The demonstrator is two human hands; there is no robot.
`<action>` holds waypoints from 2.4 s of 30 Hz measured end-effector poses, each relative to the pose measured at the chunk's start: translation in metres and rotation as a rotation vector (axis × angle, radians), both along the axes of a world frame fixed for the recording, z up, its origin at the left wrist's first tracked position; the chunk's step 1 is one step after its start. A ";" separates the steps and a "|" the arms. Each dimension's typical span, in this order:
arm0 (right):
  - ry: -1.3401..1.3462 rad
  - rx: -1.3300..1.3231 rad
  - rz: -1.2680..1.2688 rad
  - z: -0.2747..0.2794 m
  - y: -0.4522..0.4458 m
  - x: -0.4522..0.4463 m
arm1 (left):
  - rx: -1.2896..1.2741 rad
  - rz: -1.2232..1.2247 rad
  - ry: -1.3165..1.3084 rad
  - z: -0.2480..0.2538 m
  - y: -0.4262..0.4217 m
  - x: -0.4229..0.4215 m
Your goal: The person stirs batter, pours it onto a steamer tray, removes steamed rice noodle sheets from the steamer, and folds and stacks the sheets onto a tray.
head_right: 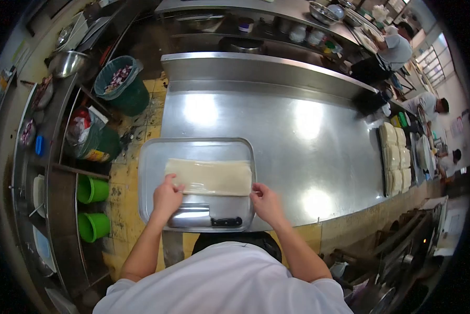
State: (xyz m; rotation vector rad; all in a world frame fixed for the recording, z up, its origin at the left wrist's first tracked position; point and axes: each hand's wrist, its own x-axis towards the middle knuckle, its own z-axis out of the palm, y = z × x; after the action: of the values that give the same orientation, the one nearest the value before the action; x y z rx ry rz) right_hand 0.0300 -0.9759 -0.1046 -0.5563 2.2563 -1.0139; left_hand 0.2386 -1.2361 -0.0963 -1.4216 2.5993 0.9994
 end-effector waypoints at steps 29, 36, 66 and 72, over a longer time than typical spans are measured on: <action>0.297 -0.217 -1.055 0.050 0.540 0.164 | 0.179 -1.603 0.237 0.079 0.632 -0.144; 0.437 -0.162 -1.399 0.079 0.633 0.225 | 0.301 -1.981 0.272 0.094 0.773 -0.130; 0.164 1.353 -1.639 0.273 1.062 0.190 | 0.625 -2.571 0.689 0.099 1.241 -0.267; -0.104 1.381 -1.279 0.229 1.033 0.211 | 0.719 -2.537 0.592 0.089 1.248 -0.261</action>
State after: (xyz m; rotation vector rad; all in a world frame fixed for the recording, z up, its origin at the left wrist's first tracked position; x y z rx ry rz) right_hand 0.2410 0.0575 0.1246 1.5625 2.4056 0.3077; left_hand -0.0223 0.0115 -0.0074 2.0118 1.4158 1.0316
